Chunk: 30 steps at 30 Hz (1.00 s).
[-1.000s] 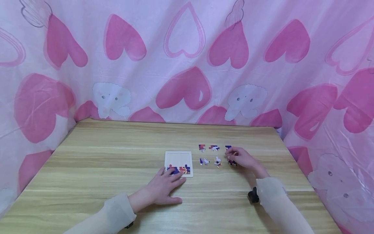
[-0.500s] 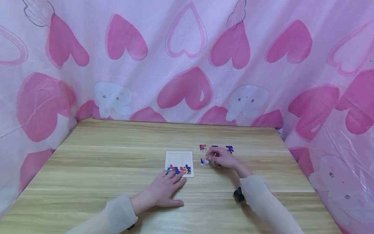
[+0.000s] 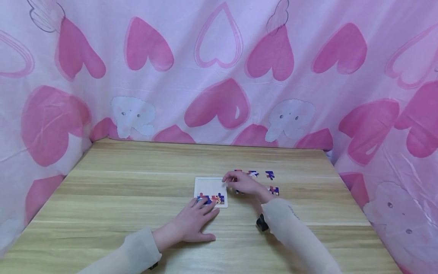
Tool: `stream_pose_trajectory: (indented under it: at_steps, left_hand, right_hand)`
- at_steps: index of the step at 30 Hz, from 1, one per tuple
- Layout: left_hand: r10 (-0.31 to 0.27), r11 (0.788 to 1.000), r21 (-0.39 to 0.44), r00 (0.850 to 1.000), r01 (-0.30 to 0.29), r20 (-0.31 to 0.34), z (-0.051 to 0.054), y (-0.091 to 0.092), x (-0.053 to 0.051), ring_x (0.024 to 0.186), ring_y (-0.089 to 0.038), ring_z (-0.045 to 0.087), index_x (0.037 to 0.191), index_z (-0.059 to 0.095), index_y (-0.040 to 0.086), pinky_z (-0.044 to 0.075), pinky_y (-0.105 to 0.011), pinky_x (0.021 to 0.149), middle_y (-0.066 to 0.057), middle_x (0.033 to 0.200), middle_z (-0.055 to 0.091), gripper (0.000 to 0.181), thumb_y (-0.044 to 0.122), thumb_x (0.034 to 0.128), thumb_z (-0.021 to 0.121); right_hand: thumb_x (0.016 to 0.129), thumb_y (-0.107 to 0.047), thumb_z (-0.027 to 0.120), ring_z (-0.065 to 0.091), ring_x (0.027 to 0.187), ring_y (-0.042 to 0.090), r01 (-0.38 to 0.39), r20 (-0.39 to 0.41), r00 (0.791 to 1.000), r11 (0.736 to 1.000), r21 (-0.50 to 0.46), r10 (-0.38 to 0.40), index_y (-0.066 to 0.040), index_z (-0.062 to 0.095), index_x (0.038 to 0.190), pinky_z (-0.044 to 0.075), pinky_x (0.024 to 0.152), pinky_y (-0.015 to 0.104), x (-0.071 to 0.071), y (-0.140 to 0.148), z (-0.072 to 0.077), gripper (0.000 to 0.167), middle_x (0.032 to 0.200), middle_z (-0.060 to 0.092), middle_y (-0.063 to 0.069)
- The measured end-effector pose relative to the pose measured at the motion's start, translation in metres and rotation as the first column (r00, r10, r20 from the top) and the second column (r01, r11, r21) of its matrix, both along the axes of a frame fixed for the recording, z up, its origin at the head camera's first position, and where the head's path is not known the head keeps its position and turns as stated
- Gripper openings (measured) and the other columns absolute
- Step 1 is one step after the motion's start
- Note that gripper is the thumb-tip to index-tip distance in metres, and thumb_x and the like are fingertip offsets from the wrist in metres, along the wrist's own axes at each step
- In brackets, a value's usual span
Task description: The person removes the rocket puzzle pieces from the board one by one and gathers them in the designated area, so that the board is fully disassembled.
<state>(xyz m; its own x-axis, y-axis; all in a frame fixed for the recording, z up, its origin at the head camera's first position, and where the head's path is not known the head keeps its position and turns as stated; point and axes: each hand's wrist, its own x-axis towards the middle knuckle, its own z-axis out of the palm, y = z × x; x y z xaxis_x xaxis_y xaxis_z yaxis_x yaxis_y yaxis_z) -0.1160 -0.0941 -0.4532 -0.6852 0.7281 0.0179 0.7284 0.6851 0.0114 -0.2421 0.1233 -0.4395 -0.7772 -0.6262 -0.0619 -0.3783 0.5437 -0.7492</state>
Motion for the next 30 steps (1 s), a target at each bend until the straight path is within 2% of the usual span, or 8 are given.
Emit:
stream_pose_trajectory:
  at_steps: [4,8,11,15,21,30]
  left_hand:
    - [-0.006,1.000,0.001,1.000,0.006,-0.011,-0.001,0.000,-0.001,0.125,-0.032,0.024,0.133,0.041,0.018,0.018,-0.053,0.097,-0.007,0.138,0.032,0.074,0.068,0.0789,0.037]
    - [0.007,1.000,0.007,0.999,-0.007,0.036,0.000,0.000,-0.001,0.125,-0.033,0.025,0.134,0.040,0.019,0.020,-0.056,0.095,-0.006,0.139,0.031,0.073,0.067,0.0792,0.037]
    - [0.027,1.000,0.012,0.997,-0.028,0.076,0.000,0.000,-0.001,0.125,-0.038,0.023,0.135,0.039,0.021,0.020,-0.060,0.092,-0.004,0.140,0.029,0.072,0.067,0.0790,0.038]
    - [0.062,0.998,0.022,0.991,-0.065,0.115,-0.001,-0.001,-0.002,0.123,-0.045,0.018,0.136,0.037,0.025,0.014,-0.067,0.088,0.001,0.142,0.027,0.072,0.068,0.0778,0.038]
    - [0.107,0.992,0.044,0.980,-0.116,0.168,-0.003,-0.002,-0.002,0.124,-0.047,0.011,0.135,0.036,0.031,0.010,-0.073,0.081,0.006,0.142,0.024,0.073,0.072,0.0748,0.037]
    - [0.108,0.991,0.055,0.970,-0.123,0.216,0.001,-0.002,-0.002,0.124,-0.047,0.013,0.135,0.037,0.030,0.011,-0.074,0.079,0.005,0.143,0.023,0.074,0.072,0.0743,0.038]
  right_hand:
    - [0.084,-0.007,0.053,0.050,0.071,0.016,0.017,0.026,1.000,1.000,0.026,-0.017,-0.011,0.061,0.100,0.044,0.061,0.030,-0.001,-0.007,0.001,0.018,0.083,0.056,0.002]
    - [0.083,-0.008,0.055,0.050,0.073,0.016,0.043,0.050,0.998,0.998,0.047,-0.046,-0.013,0.061,0.100,0.044,0.062,0.030,-0.002,-0.015,0.003,0.018,0.084,0.055,0.000]
    - [0.083,-0.009,0.055,0.049,0.075,0.016,0.045,0.065,0.997,0.998,0.052,-0.049,-0.014,0.061,0.099,0.043,0.062,0.030,-0.002,-0.021,0.005,0.018,0.085,0.055,-0.001]
    - [0.084,-0.008,0.054,0.049,0.075,0.016,0.017,0.086,0.996,0.999,0.046,-0.021,-0.013,0.061,0.099,0.043,0.063,0.029,-0.001,-0.031,0.005,0.018,0.085,0.055,0.000]
    - [0.084,-0.006,0.053,0.051,0.071,0.016,-0.044,0.097,0.994,0.998,0.041,0.040,-0.013,0.061,0.098,0.043,0.063,0.028,0.003,-0.043,0.002,0.018,0.083,0.055,0.001]
    - [0.083,-0.004,0.056,0.048,0.076,0.012,-0.139,0.070,0.988,0.989,0.051,0.136,-0.009,0.064,0.092,0.038,0.072,0.029,0.007,-0.055,-0.002,0.014,0.082,0.058,-0.002]
